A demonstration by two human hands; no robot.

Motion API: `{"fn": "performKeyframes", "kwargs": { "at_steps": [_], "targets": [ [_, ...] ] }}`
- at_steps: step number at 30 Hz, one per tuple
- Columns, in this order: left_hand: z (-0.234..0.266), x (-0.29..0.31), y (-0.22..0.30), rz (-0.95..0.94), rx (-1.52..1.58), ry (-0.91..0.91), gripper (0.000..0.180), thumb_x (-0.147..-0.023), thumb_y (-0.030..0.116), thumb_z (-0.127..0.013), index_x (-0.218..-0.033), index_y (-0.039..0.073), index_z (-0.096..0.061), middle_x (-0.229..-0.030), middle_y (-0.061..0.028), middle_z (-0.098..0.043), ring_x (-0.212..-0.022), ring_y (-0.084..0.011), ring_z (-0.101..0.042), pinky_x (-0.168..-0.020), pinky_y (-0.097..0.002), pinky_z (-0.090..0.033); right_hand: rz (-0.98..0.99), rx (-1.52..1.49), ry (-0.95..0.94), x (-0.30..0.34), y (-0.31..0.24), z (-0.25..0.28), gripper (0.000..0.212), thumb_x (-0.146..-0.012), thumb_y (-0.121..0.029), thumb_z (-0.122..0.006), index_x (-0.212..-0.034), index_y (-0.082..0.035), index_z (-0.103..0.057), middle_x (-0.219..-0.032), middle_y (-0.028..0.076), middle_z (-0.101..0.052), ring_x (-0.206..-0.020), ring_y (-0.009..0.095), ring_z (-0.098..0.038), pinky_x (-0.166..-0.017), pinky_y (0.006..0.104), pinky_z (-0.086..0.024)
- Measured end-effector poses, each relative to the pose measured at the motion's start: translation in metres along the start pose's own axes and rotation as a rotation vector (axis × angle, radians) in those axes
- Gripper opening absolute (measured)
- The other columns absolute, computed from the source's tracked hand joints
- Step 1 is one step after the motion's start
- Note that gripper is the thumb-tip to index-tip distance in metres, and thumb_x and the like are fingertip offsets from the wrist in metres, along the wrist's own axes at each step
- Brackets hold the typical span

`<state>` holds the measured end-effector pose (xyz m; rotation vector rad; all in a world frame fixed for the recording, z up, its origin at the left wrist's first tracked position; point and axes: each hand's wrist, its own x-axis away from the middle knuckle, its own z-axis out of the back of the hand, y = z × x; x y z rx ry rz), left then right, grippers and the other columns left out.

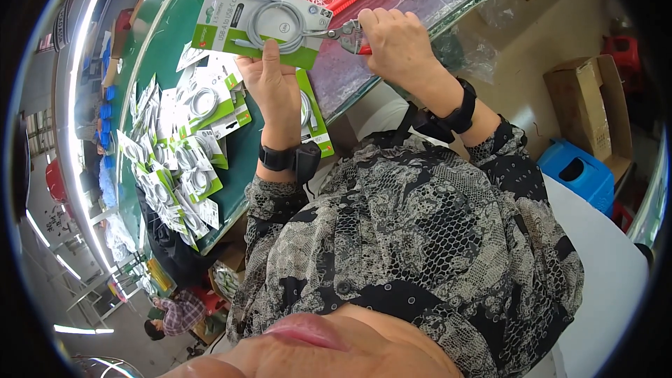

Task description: The person picks up a cable package, turns it over, and uses shears to cut the plastic ties on the back. They then place the package on a pile and pick up another cable package to repeat the process.

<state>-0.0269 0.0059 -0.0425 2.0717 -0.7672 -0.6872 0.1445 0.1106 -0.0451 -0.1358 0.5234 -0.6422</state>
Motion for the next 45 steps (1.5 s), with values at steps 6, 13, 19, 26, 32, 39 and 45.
{"fn": "performKeyframes", "kwargs": {
  "at_steps": [6,13,19,26,32,39,45],
  "targets": [
    [-0.004,0.010,-0.004,0.016,0.011,-0.016,0.050,-0.095,-0.001,-0.053,-0.137,0.004,-0.027,-0.134,-0.0113,-0.046,-0.118,-0.0186,-0.051,-0.100,-0.0361,-0.043,0.097,0.083,0.065,-0.010,0.008,-0.001,0.026,-0.066,-0.002,-0.062,-0.087,-0.008,-0.047,-0.076,0.007,-0.057,-0.078,0.029,-0.059,-0.069,0.0402,-0.045],
    [-0.012,0.013,0.002,-0.024,0.003,0.009,0.055,-0.096,-0.002,-0.049,-0.143,0.010,-0.023,-0.135,-0.0087,-0.046,-0.118,-0.0167,-0.050,-0.100,-0.0328,-0.042,-0.020,-0.168,-0.185,-0.017,0.007,-0.009,0.027,-0.067,-0.003,-0.061,-0.090,-0.007,-0.048,-0.082,0.008,-0.058,-0.084,0.029,-0.059,-0.068,0.0405,-0.044],
    [-0.010,0.012,0.005,-0.069,-0.024,0.000,0.055,-0.097,-0.003,-0.048,-0.144,0.011,-0.023,-0.136,-0.0090,-0.047,-0.118,-0.0157,-0.051,-0.099,-0.0319,-0.042,0.092,-0.080,0.085,-0.014,0.001,-0.014,0.024,-0.068,-0.006,-0.063,-0.089,-0.008,-0.050,-0.082,0.007,-0.058,-0.083,0.027,-0.060,-0.069,0.0398,-0.043],
    [-0.004,0.014,0.002,-0.115,-0.156,0.008,0.052,-0.097,-0.002,-0.048,-0.142,0.008,-0.025,-0.135,-0.0094,-0.048,-0.117,-0.0151,-0.051,-0.098,-0.0316,-0.042,0.104,-0.034,0.139,-0.015,-0.001,-0.008,0.024,-0.069,-0.007,-0.064,-0.089,-0.009,-0.051,-0.081,0.006,-0.058,-0.082,0.026,-0.059,-0.070,0.0383,-0.042],
    [-0.001,0.015,0.001,-0.145,-0.237,-0.013,0.050,-0.096,-0.002,-0.049,-0.140,0.005,-0.028,-0.135,-0.0101,-0.049,-0.115,-0.0161,-0.053,-0.096,-0.0301,-0.043,0.107,0.057,0.126,-0.017,-0.002,-0.007,0.022,-0.071,-0.005,-0.062,-0.088,-0.009,-0.049,-0.081,0.006,-0.056,-0.084,0.025,-0.058,-0.071,0.0374,-0.041],
    [0.000,0.013,0.005,-0.226,-0.365,-0.026,0.050,-0.096,-0.002,-0.049,-0.141,0.009,-0.028,-0.133,-0.0099,-0.050,-0.113,-0.0176,-0.055,-0.094,-0.0323,-0.046,0.001,-0.056,-0.153,-0.024,-0.004,0.000,0.021,-0.074,-0.007,-0.064,-0.088,-0.005,-0.049,-0.083,0.007,-0.058,-0.084,0.028,-0.059,-0.071,0.0392,-0.045],
    [-0.006,0.010,0.007,-0.058,0.123,0.082,0.051,-0.097,-0.002,-0.048,-0.141,0.015,-0.029,-0.131,-0.0087,-0.051,-0.114,-0.0198,-0.056,-0.095,-0.0381,-0.050,-0.132,-0.669,-0.191,-0.030,-0.028,-0.010,0.031,-0.075,-0.010,-0.072,-0.098,-0.002,-0.053,-0.088,0.010,-0.060,-0.081,0.031,-0.059,-0.068,0.0396,-0.049]
  ]
}}
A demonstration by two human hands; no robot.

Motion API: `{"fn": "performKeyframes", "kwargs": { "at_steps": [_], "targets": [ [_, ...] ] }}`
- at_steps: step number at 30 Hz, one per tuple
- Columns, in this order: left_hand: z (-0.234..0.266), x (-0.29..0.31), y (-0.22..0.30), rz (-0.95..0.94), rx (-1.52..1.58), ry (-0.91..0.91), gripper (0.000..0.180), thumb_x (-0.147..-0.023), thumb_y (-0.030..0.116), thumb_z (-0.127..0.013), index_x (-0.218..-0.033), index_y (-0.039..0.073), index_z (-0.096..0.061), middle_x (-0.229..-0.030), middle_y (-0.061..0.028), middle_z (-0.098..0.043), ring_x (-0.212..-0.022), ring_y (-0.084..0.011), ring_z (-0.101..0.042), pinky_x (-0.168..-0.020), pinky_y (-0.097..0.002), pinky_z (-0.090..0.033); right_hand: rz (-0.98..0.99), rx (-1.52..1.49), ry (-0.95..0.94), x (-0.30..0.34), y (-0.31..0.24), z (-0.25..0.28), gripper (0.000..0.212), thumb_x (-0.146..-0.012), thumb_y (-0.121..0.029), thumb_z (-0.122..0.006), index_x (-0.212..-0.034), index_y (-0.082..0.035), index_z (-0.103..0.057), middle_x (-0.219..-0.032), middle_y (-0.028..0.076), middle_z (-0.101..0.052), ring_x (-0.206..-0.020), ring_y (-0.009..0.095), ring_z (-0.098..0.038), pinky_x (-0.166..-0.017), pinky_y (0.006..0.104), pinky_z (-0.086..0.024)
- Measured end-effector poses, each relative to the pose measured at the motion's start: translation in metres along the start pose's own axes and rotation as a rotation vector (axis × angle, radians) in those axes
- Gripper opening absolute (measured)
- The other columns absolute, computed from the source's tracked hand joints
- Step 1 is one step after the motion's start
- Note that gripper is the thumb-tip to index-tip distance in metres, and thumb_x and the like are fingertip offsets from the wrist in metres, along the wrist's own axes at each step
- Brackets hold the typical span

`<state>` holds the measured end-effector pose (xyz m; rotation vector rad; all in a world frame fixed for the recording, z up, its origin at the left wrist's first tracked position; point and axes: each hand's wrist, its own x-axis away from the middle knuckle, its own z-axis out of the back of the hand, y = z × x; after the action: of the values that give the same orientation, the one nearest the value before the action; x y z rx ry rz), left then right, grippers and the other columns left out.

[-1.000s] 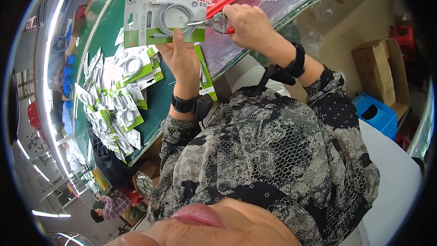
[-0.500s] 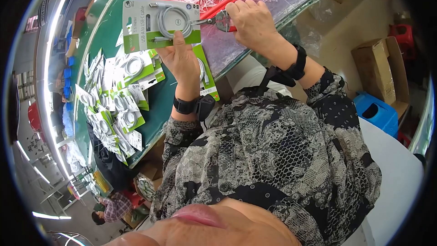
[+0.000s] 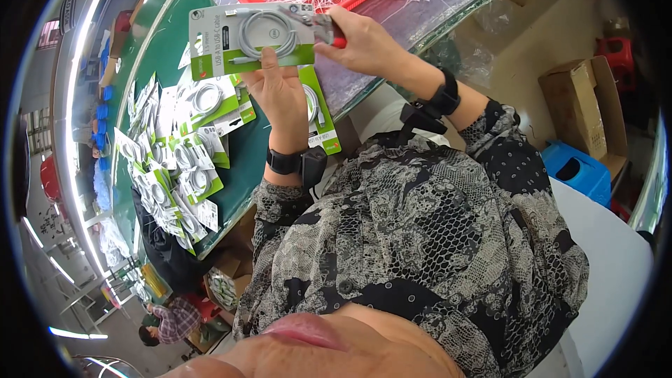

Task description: The person picks up a cable package, turns it over, and uses shears to cut the plastic ties on the back. They then place the package on a pile and pick up another cable package to repeat the process.

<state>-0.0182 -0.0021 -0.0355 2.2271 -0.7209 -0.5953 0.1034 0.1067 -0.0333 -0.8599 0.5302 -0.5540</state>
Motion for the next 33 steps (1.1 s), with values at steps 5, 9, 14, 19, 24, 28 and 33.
{"fn": "performKeyframes", "kwargs": {
  "at_steps": [5,9,14,19,24,28,33],
  "targets": [
    [0.000,0.009,0.002,0.024,-0.004,-0.070,0.050,-0.097,-0.002,-0.048,-0.141,0.015,-0.029,-0.130,-0.0077,-0.052,-0.114,-0.0202,-0.056,-0.097,-0.0392,-0.050,0.385,-0.002,0.226,-0.015,0.002,-0.018,0.039,-0.073,-0.007,-0.075,-0.106,-0.002,-0.055,-0.091,0.014,-0.060,-0.079,0.031,-0.059,-0.067,0.0369,-0.049],
    [0.006,0.014,0.007,0.041,-0.012,-0.034,0.049,-0.097,-0.001,-0.047,-0.140,0.016,-0.029,-0.129,-0.0074,-0.052,-0.112,-0.0202,-0.057,-0.095,-0.0390,-0.051,0.428,-0.028,0.219,-0.016,0.002,-0.020,0.039,-0.072,-0.005,-0.074,-0.106,-0.002,-0.055,-0.090,0.015,-0.059,-0.080,0.032,-0.059,-0.070,0.0374,-0.049],
    [0.024,0.018,0.020,0.091,-0.049,0.097,0.044,-0.096,0.002,-0.051,-0.136,0.010,-0.036,-0.123,-0.0086,-0.055,-0.107,-0.0198,-0.059,-0.091,-0.0373,-0.053,0.595,0.078,0.181,-0.017,-0.010,-0.029,0.037,-0.074,-0.004,-0.073,-0.107,-0.002,-0.056,-0.092,0.014,-0.060,-0.080,0.030,-0.060,-0.074,0.0377,-0.050],
    [0.195,0.031,0.095,-0.005,0.084,-0.117,0.038,-0.093,0.004,-0.056,-0.129,0.001,-0.043,-0.112,-0.0088,-0.059,-0.100,-0.0193,-0.062,-0.081,-0.0333,-0.055,0.753,0.314,0.185,-0.043,-0.042,-0.006,0.027,-0.072,-0.003,-0.065,-0.097,-0.003,-0.054,-0.081,0.016,-0.059,-0.079,0.035,-0.060,-0.068,0.0420,-0.047],
    [0.156,0.159,0.239,-0.093,-0.682,0.483,0.047,-0.090,-0.003,-0.055,-0.135,-0.001,-0.042,-0.127,-0.0098,-0.052,-0.113,-0.0223,-0.054,-0.094,-0.0394,-0.047,0.393,0.712,0.302,-0.108,0.046,0.040,0.016,-0.074,-0.007,-0.060,-0.089,-0.002,-0.056,-0.081,0.020,-0.062,-0.081,0.040,-0.061,-0.068,0.0457,-0.048],
    [0.206,0.281,0.293,0.468,-1.043,0.581,0.053,-0.091,0.001,-0.057,-0.140,0.000,-0.038,-0.133,-0.0118,-0.049,-0.121,-0.0199,-0.049,-0.102,-0.0354,-0.040,0.569,0.581,0.400,-0.092,0.033,0.046,0.020,-0.075,-0.007,-0.063,-0.093,-0.002,-0.058,-0.082,0.019,-0.062,-0.080,0.039,-0.061,-0.068,0.0446,-0.048],
    [0.250,0.311,0.265,0.619,-2.150,0.485,0.054,-0.091,0.006,-0.060,-0.141,0.002,-0.038,-0.130,-0.0129,-0.053,-0.117,-0.0188,-0.053,-0.097,-0.0320,-0.043,0.410,0.345,0.330,-0.043,0.000,0.046,0.025,-0.073,-0.003,-0.066,-0.097,-0.002,-0.058,-0.084,0.017,-0.059,-0.081,0.037,-0.059,-0.069,0.0417,-0.047]
  ]
}}
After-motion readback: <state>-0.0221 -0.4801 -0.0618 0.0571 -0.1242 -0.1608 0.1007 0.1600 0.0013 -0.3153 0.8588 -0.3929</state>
